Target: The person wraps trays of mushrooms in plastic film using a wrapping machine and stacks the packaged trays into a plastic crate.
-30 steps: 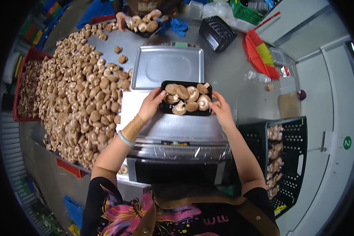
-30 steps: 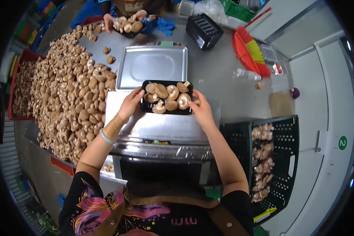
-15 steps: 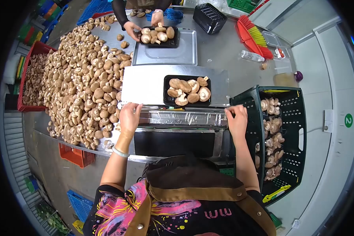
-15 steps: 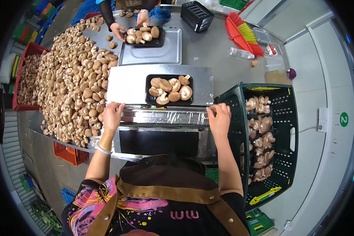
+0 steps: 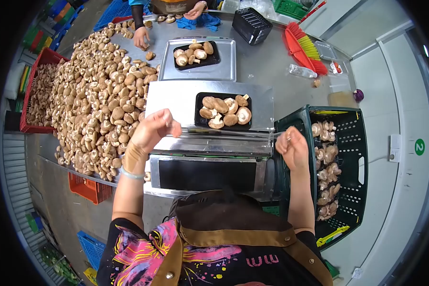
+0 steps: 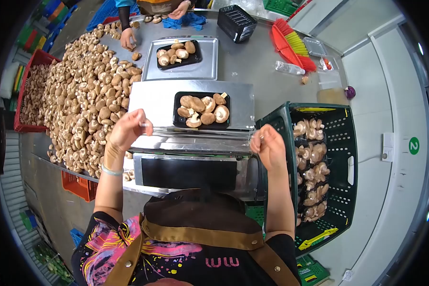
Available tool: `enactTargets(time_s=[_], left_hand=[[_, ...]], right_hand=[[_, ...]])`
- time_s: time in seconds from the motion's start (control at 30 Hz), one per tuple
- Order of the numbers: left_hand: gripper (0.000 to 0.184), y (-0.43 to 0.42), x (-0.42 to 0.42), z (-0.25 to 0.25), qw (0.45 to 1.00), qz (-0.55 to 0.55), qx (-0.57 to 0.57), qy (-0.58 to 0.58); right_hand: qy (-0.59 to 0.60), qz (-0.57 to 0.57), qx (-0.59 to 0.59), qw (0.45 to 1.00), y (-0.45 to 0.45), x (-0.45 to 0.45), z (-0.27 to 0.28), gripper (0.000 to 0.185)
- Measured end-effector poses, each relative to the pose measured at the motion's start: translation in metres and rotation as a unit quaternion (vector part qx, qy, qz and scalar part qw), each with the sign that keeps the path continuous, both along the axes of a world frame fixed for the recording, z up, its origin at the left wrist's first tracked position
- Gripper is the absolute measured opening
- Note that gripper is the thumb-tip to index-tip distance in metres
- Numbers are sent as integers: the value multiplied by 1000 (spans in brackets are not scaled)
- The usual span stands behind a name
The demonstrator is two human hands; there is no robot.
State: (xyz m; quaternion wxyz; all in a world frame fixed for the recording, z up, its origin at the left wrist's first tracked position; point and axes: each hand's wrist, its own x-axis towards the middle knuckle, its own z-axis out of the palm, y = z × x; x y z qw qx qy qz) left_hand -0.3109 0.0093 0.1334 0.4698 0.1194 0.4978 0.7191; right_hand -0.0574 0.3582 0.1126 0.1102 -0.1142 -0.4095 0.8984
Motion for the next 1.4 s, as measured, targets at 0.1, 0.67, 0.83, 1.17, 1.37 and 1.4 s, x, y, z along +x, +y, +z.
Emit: enactTargets(time_s=[0.1, 0.67, 0.83, 1.17, 1.37, 1.4], left_hand=[[20, 43, -21, 15, 978, 108, 174, -26], [29, 89, -36, -110, 932, -158, -225, 236], [34, 66, 6, -107, 846, -43, -221, 484], [30, 28, 94, 20, 904, 57, -172, 387], [45, -2, 141, -75, 919, 31, -239, 311], [45, -4, 143, -96, 904, 18, -273, 328]], right_hand=[[93, -145, -1, 985, 2, -58, 20, 18], [-273, 200, 473, 814, 6, -125, -68, 60], [-81, 30, 643, 761, -12, -83, -100, 54], [-171, -37, 464, 869, -78, -21, 27, 33], [-281, 45, 536, 795, -106, 26, -33, 51], [-301, 55, 562, 769, -109, 31, -52, 51]])
